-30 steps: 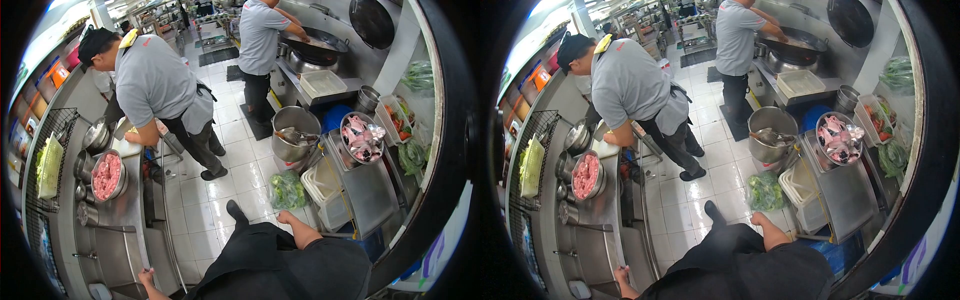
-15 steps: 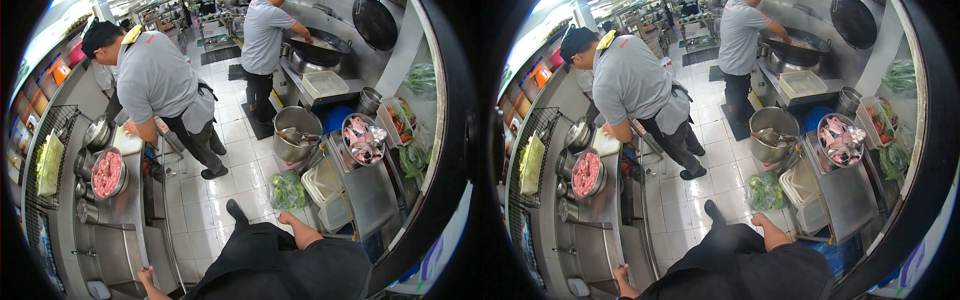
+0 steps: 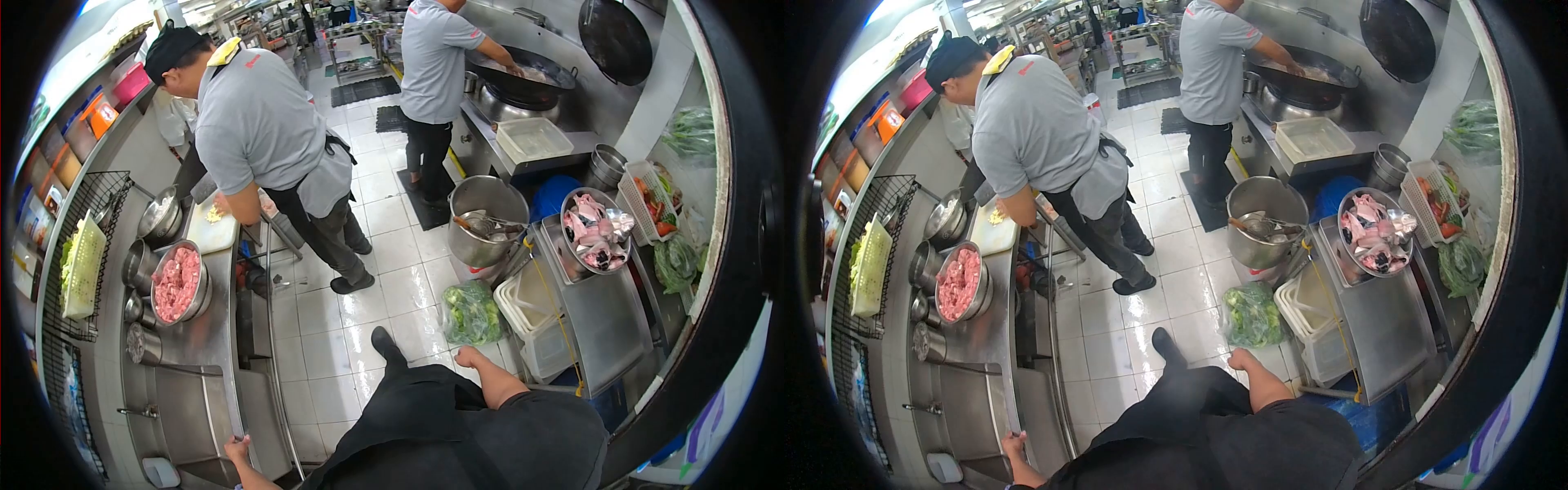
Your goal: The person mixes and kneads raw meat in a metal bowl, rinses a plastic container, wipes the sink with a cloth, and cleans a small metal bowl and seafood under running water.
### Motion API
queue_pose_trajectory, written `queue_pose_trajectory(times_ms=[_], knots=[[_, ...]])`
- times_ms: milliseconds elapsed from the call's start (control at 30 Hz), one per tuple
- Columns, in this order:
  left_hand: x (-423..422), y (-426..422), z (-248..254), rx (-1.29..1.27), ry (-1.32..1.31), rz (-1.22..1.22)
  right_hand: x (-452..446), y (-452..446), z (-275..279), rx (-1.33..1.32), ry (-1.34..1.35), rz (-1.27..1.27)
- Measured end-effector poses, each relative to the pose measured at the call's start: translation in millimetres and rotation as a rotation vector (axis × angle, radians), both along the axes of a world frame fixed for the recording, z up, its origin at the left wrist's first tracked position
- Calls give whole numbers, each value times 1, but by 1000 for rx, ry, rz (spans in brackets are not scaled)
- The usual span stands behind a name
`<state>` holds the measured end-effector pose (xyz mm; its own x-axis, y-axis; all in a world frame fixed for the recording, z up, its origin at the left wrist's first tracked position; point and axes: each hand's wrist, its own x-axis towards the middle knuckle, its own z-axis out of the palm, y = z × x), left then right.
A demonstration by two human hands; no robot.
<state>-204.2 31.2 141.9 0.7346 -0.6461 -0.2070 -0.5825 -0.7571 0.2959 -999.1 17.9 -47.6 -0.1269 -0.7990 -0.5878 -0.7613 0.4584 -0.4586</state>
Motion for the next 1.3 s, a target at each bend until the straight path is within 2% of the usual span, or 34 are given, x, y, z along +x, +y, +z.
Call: queue_pose_trajectory(times_ms=[67,100,167,267,400,467,667,767,1100,1200,1300], knots=[[2,-4,6,202,94,-1,0,1,1,-1,-3,-1],[1,-3,4,202,94,-1,0,1,2,-1,-7,-2],[-1,-1,-2,37,60,83,0,0,-5,-19,3,11],[12,1,-18,-45,131,106,1,0,-6,-26,11,10],[18,1,-20,-9,109,70,1,1,-14,-49,30,24],[13,3,-10,-5,88,-85,2,2,-11,-37,23,7],[15,2,-18,-65,60,-19,2,2,-4,-15,15,-6],[2,2,-3,-59,88,-26,1,0,-11,-15,16,15],[7,0,-8,-81,85,-52,1,-1,-17,-3,-1,-18],[12,-1,-9,55,139,25,2,-2,-22,-14,26,10],[17,-1,-19,-28,113,39,2,-1,-25,-32,31,20]])
